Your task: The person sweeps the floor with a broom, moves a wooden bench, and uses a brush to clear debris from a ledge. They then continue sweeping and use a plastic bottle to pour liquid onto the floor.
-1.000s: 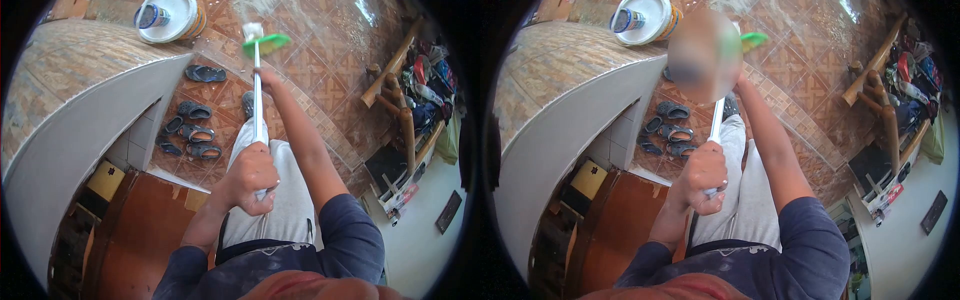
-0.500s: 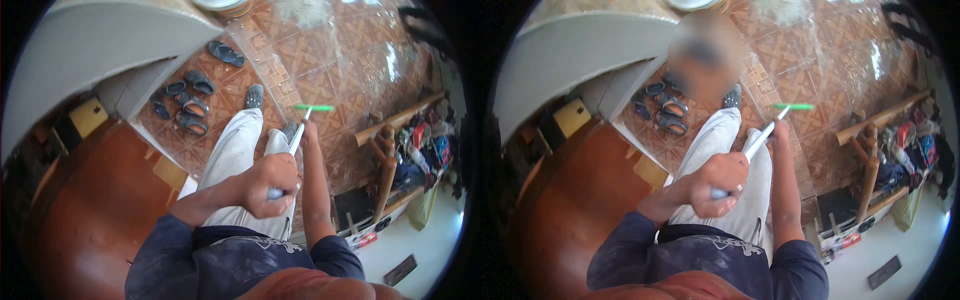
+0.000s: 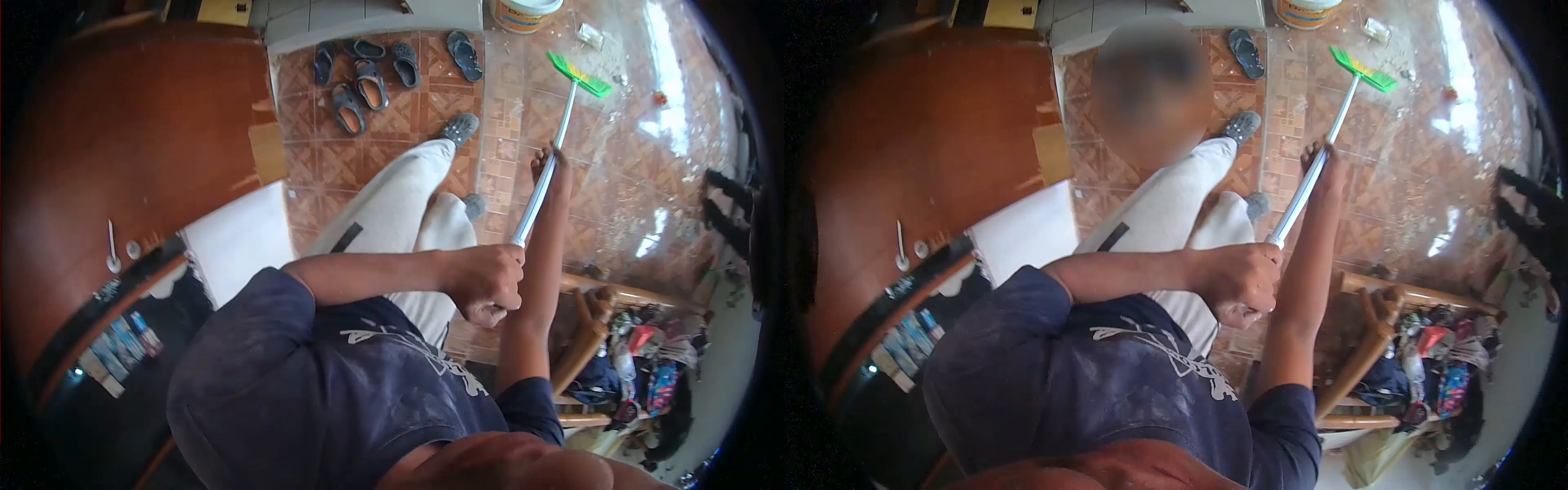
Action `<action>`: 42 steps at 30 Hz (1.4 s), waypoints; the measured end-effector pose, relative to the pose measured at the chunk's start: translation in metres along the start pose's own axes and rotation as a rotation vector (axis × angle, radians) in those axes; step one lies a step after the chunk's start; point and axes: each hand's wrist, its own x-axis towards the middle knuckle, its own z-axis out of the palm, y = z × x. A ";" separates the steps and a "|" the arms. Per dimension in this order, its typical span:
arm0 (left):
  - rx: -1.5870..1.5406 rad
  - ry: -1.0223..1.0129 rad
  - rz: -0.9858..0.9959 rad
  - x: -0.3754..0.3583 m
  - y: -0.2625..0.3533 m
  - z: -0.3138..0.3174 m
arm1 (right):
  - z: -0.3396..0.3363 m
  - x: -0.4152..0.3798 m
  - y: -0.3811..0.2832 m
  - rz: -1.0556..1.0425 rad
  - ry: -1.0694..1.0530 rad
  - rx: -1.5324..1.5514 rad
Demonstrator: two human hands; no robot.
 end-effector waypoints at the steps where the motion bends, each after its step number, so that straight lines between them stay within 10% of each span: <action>1: 0.007 0.042 0.020 0.000 0.013 0.005 | 0.007 -0.047 -0.003 -0.003 -0.028 -0.007; 8: 0.080 0.133 0.055 -0.039 0.056 0.039 | -0.117 -0.201 0.027 0.038 -0.030 -0.700; 12: 0.086 0.043 -0.732 -0.159 -0.012 0.005 | -0.188 -0.250 0.043 -0.051 -0.004 -1.117; 14: 0.022 0.573 -0.781 -0.286 -0.074 -0.010 | -0.206 -0.265 0.037 -0.083 -0.049 -1.138; 15: 0.084 0.771 -1.232 -0.349 -0.089 -0.022 | -0.210 -0.274 0.032 0.026 -0.072 -1.219; 17: 0.228 0.980 -1.401 -0.469 -0.041 -0.049 | -0.234 -0.268 0.040 0.062 -0.106 -1.342; 18: 0.089 1.455 -1.695 -0.498 -0.010 -0.045 | -0.217 -0.276 0.046 0.067 -0.084 -1.519; 19: -0.409 1.784 -1.453 -0.509 0.040 -0.042 | -0.191 -0.291 0.053 0.082 -0.051 -1.693; 20: -0.104 1.470 -1.891 -0.563 0.050 -0.039 | -0.182 -0.295 0.055 0.141 -0.066 -1.654; 24: -0.039 1.296 -1.835 -0.649 0.076 0.023 | -0.157 -0.302 0.055 0.288 -0.104 -1.431; 28: -0.432 1.398 -1.794 -0.616 0.074 0.065 | -0.113 -0.303 0.068 0.159 -0.305 -1.775; 33: -0.418 0.942 -1.481 -0.621 0.026 0.062 | -0.013 -0.283 0.082 0.008 -0.190 -2.536; 42: -0.254 1.530 -1.381 -0.576 0.112 -0.076 | 0.002 -0.132 0.098 0.067 -0.289 -2.904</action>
